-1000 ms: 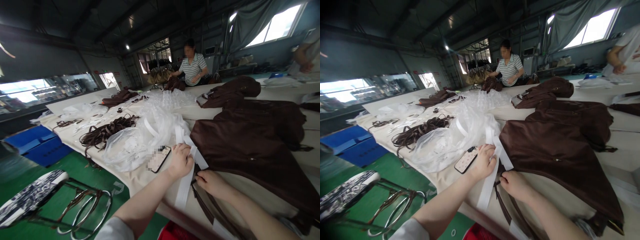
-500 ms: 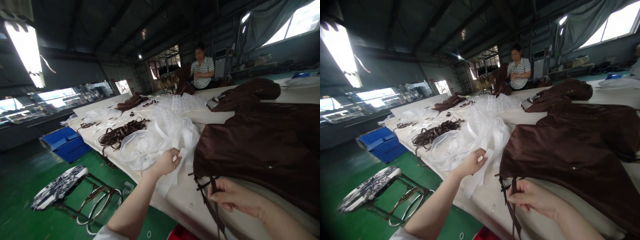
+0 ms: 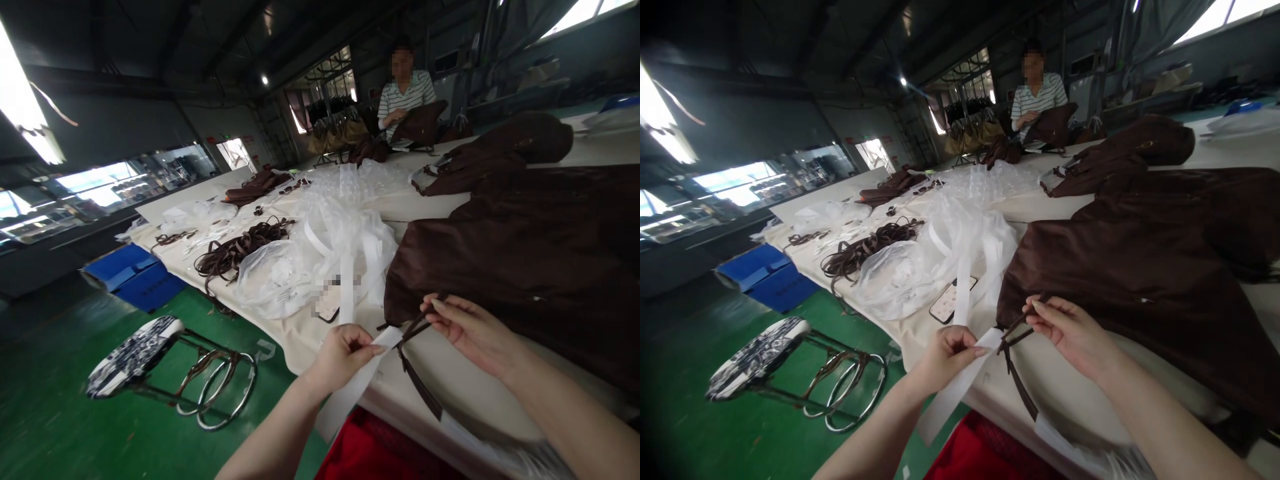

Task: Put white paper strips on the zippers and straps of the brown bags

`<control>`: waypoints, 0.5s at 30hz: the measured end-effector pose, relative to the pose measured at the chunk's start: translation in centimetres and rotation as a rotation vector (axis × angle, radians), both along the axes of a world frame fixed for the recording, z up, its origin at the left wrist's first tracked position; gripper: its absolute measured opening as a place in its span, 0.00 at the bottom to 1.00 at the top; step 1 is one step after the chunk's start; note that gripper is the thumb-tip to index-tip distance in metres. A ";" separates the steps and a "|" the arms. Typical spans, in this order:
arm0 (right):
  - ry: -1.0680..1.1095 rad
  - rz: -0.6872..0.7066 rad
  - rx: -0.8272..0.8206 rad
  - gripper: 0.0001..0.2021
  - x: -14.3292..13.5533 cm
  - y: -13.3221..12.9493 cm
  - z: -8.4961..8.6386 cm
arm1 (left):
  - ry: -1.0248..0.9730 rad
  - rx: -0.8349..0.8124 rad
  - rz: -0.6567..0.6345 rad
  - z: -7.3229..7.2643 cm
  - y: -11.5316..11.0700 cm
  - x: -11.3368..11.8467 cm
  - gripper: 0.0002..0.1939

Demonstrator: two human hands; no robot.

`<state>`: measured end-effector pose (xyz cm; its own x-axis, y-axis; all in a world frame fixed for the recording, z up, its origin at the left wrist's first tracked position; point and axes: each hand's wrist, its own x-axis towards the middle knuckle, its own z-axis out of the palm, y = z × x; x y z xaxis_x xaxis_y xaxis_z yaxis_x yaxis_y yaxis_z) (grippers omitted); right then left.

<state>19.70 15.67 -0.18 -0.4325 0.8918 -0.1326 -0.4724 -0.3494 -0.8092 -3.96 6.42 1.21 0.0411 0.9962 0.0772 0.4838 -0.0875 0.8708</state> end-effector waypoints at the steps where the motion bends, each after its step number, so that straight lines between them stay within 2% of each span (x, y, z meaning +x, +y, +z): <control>1: 0.011 -0.006 0.000 0.08 0.0 0.0 0.0 | 0.054 0.026 -0.010 0.1 -0.1 0.0 0.16; 7: 0.115 -0.073 -0.046 0.07 0.2 0.4 -0.1 | 0.301 0.174 -0.097 0.8 -1.0 0.0 0.13; 15: 0.130 -0.082 -0.055 0.07 0.1 0.5 -0.1 | 0.382 0.290 -0.143 1.4 -2.3 0.1 0.10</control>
<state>19.82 16.19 -0.26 -0.3754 0.9177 -0.1302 -0.6003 -0.3478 -0.7202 -3.89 4.16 2.58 0.2553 0.9181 0.3032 0.7289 -0.3888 0.5635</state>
